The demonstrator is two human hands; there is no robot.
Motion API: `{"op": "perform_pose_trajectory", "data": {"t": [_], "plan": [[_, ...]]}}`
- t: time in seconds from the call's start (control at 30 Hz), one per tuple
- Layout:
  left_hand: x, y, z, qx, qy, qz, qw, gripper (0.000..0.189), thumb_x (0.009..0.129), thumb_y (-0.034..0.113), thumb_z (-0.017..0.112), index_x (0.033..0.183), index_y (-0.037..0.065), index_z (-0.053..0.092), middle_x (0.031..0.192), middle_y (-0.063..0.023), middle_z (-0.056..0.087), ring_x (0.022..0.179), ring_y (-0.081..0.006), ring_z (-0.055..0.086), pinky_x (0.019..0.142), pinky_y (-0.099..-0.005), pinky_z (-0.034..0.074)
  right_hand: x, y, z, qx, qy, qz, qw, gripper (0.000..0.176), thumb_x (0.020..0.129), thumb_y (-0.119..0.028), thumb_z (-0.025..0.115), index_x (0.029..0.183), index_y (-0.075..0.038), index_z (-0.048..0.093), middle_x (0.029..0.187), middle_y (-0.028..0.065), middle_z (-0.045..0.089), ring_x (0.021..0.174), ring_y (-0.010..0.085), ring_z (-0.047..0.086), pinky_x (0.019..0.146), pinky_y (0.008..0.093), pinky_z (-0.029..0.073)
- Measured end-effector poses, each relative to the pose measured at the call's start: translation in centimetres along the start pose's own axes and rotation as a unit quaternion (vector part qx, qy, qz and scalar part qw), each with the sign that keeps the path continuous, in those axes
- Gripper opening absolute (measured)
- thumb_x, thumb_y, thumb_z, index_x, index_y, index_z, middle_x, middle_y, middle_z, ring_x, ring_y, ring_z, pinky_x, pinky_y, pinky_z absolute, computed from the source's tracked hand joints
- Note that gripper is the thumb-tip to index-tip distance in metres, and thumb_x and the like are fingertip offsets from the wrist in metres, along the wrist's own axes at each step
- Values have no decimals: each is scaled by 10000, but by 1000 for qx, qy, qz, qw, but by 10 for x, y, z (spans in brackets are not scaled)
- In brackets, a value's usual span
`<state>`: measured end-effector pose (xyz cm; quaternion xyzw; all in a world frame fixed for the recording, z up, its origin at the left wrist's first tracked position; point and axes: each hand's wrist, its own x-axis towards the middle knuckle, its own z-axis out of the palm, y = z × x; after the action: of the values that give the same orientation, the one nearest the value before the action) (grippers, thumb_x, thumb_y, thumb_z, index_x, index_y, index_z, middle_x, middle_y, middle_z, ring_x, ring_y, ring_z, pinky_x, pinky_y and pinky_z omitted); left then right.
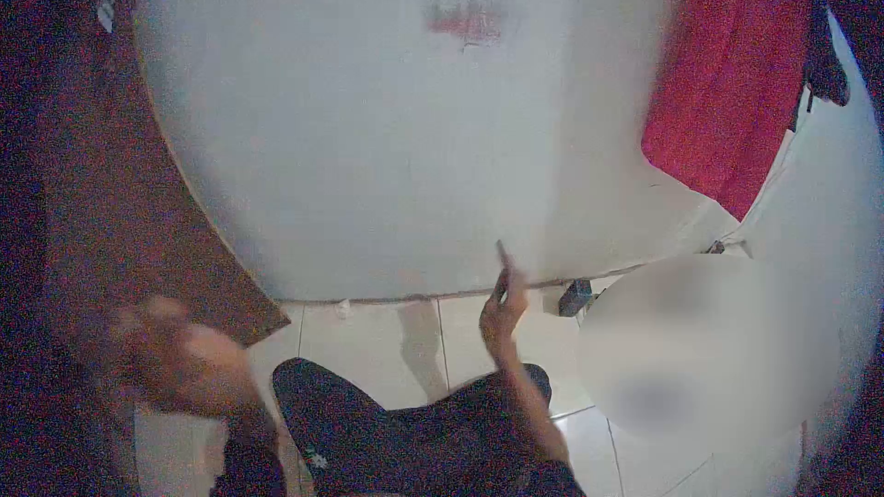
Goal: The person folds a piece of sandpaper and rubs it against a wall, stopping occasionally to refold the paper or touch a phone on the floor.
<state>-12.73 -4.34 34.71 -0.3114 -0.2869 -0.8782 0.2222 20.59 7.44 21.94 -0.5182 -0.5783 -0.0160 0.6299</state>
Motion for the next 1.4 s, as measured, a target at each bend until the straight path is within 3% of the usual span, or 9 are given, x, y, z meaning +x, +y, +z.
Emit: {"op": "perform_pose_trajectory", "data": {"t": [0.3, 0.47, 0.6, 0.77, 0.87, 1.03, 1.13, 1.3, 1.4], "plan": [[-283, -101, -75, 152, -680, -180, 694, 210, 794, 153, 623, 985, 65, 632, 791, -137, 606, 782, -319, 603, 719, -458, 492, 299, -105, 56, -80, 250, -295, 919, 419, 906, 8, 430, 1325, 25, 445, 1357, 167, 486, 1271, 348, 435, 1060, 428, 353], [-298, -87, -90, -1, -831, -219, 511, 215, 805, 156, 580, 987, 68, 655, 793, -141, 626, 799, -335, 606, 758, -465, 490, 324, -116, 104, -224, -100, -715, 655, 495, 823, -94, 575, 1299, -6, 475, 1416, 179, 408, 1327, 369, 356, 1100, 438, 316], [-316, -120, -102, 93, -785, -236, 565, 219, 803, 138, 563, 988, 60, 652, 802, -156, 634, 800, -339, 607, 768, -456, 489, 343, -126, 104, -104, 188, -344, 914, 492, 819, -96, 594, 1292, -18, 486, 1390, 166, 446, 1266, 369, 433, 1057, 410, 384], [-313, -125, -101, 133, -730, -249, 623, 220, 800, 121, 553, 987, 72, 657, 778, -176, 627, 804, -332, 612, 769, -444, 487, 312, -135, 96, -161, -79, -733, 656, 408, 854, -33, 552, 1257, -6, 488, 1230, 174, 562, 1107, 312, 554, 922, 395, 464], [-309, -119, -104, 130, -742, -259, 605, 219, 796, 122, 554, 984, 79, 658, 764, -181, 626, 815, -333, 611, 779, -449, 484, 320, -131, 92, -86, 105, -245, 960, 464, 831, 1, 545, 1289, -57, 502, 1355, 118, 501, 1253, 248, 474, 1047, 371, 411], [-324, -132, -110, 118, -761, -229, 595, 217, 812, 163, 568, 1018, 136, 633, 783, -131, 622, 811, -327, 598, 785, -445, 459, 303, -122, 97, -148, -80, -743, 648, 234, 853, 5, 546, 1083, -18, 585, 1118, 113, 632, 1032, 266, 581, 904, 356, 490], [-315, -122, -105, 138, -758, -246, 588, 202, 808, 147, 540, 959, 81, 656, 757, -186, 623, 813, -350, 605, 775, -477, 474, 302, -145, 78, -16, 60, -197, 978, 423, 845, -86, 538, 1265, -36, 518, 1330, 133, 515, 1224, 304, 493, 1037, 375, 421], [-319, -128, -113, 131, -751, -235, 603, 198, 802, 137, 551, 959, 70, 651, 740, -169, 631, 754, -354, 613, 738, -455, 487, 301, -121, 101, -149, -60, -754, 637, 258, 865, -49, 560, 1119, -11, 566, 1132, 107, 616, 1021, 287, 605, 808, 380, 532], [-309, -122, -105, 138, -770, -304, 544, 192, 801, 129, 562, 965, 81, 651, 733, -160, 634, 753, -349, 619, 730, -441, 492, 308, -126, 103, -43, 161, -202, 965, 404, 871, -44, 535, 1274, -49, 514, 1365, 98, 490, 1240, 253, 488, 1025, 361, 437]]}}
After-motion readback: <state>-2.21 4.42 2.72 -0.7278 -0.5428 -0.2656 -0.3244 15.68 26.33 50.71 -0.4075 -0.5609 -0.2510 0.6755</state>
